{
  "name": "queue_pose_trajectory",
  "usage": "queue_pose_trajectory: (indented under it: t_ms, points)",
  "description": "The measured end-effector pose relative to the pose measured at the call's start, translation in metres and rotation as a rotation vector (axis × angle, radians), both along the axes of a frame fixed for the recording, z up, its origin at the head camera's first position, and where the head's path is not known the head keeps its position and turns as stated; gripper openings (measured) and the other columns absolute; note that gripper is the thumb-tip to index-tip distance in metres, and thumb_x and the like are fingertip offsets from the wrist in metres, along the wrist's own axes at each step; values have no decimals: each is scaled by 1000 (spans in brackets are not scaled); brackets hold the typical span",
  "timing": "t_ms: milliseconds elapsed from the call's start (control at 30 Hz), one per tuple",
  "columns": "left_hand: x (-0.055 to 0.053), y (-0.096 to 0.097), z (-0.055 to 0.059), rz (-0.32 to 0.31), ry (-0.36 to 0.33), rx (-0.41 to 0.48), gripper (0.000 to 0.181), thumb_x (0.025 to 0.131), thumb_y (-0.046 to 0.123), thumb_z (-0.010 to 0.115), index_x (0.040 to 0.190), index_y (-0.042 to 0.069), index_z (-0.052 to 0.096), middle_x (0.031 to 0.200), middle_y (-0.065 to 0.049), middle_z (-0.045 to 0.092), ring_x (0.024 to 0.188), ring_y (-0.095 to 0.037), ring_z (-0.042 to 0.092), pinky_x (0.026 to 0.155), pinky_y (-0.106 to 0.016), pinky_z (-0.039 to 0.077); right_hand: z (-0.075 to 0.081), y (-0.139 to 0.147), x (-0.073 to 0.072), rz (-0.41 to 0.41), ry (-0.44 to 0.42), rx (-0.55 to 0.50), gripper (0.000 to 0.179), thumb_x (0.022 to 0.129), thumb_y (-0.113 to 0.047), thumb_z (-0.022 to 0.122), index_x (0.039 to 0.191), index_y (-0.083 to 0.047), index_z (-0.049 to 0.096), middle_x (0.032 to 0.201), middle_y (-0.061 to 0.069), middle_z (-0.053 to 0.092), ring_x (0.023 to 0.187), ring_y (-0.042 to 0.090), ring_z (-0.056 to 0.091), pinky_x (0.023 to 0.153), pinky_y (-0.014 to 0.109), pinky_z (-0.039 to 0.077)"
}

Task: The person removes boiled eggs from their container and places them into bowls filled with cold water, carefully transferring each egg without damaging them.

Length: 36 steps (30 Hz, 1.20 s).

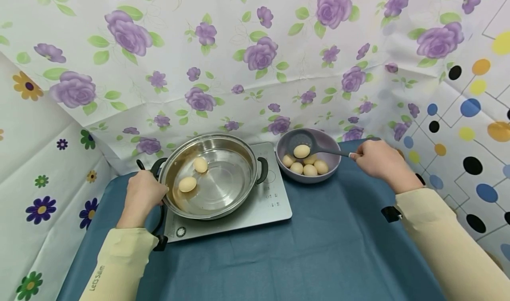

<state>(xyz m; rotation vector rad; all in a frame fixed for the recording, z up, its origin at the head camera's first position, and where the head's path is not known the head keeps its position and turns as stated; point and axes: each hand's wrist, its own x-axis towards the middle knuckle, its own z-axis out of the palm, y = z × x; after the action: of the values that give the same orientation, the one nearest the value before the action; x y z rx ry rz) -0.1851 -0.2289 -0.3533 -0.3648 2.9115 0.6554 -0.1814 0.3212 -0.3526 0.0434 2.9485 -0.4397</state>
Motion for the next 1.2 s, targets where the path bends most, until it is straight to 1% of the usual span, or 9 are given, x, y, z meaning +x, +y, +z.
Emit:
queue_pose_trajectory:
  t_ms: [233,333,467,567,667,767,833,967,1200]
  points:
    - [1,0,0,0,1,6,21,78,11,56,74,-6,68,52,-10,64,43,-18,59,43,-34,46,-3,-1,1,5,27,75,40,95,-39,47,65,-16,59,56,5,47,49,20,45,43,33,33]
    - [2,0,-1,0,2,9,21,78,10,56,74,-6,68,51,-9,63,43,-18,59,42,-34,46,-6,-1,1,12,41,100,37,95,-38,46,69,-17,62,59,6,52,52,21,49,45,34,34]
    - [2,1,-1,-1,6,11,21,78,9,55,73,-6,67,50,-9,63,43,-18,59,42,-34,45,-9,-2,1,21,98,133,35,95,-36,47,73,-16,63,59,6,53,50,21,50,45,35,35]
    - [2,1,0,0,8,10,21,78,9,55,73,-6,67,50,-9,63,43,-18,59,42,-34,45,-11,-4,1,26,165,168,34,95,-34,48,69,-15,61,55,6,50,47,21,48,42,35,34]
    - [2,1,0,1,9,7,20,78,10,56,73,-6,68,50,-9,63,43,-18,59,42,-34,46,-11,-6,1,36,221,202,38,95,-31,49,61,-14,55,51,5,45,44,21,46,40,33,32]
    - [1,0,-1,2,8,4,20,78,10,56,72,-6,68,49,-8,62,43,-18,59,42,-34,46,-11,-8,1,43,258,228,42,95,-30,49,56,-14,48,48,5,41,42,21,44,39,33,31]
    - [0,0,-1,1,8,2,20,77,10,56,72,-6,68,49,-8,62,43,-18,59,42,-34,46,-12,-8,1,48,275,242,42,95,-29,49,55,-14,47,48,5,41,42,21,43,38,33,31]
    - [0,0,-2,3,4,2,20,78,10,56,73,-6,68,49,-8,62,43,-18,59,42,-34,46,-15,-8,0,47,292,263,43,94,-29,50,54,-14,47,48,5,42,41,21,43,38,33,31]
    - [0,-1,-2,0,4,1,21,78,11,56,74,-6,68,49,-8,62,43,-18,59,42,-34,45,-13,-11,2,38,281,269,43,94,-28,50,54,-14,47,48,5,43,42,21,44,38,34,31]
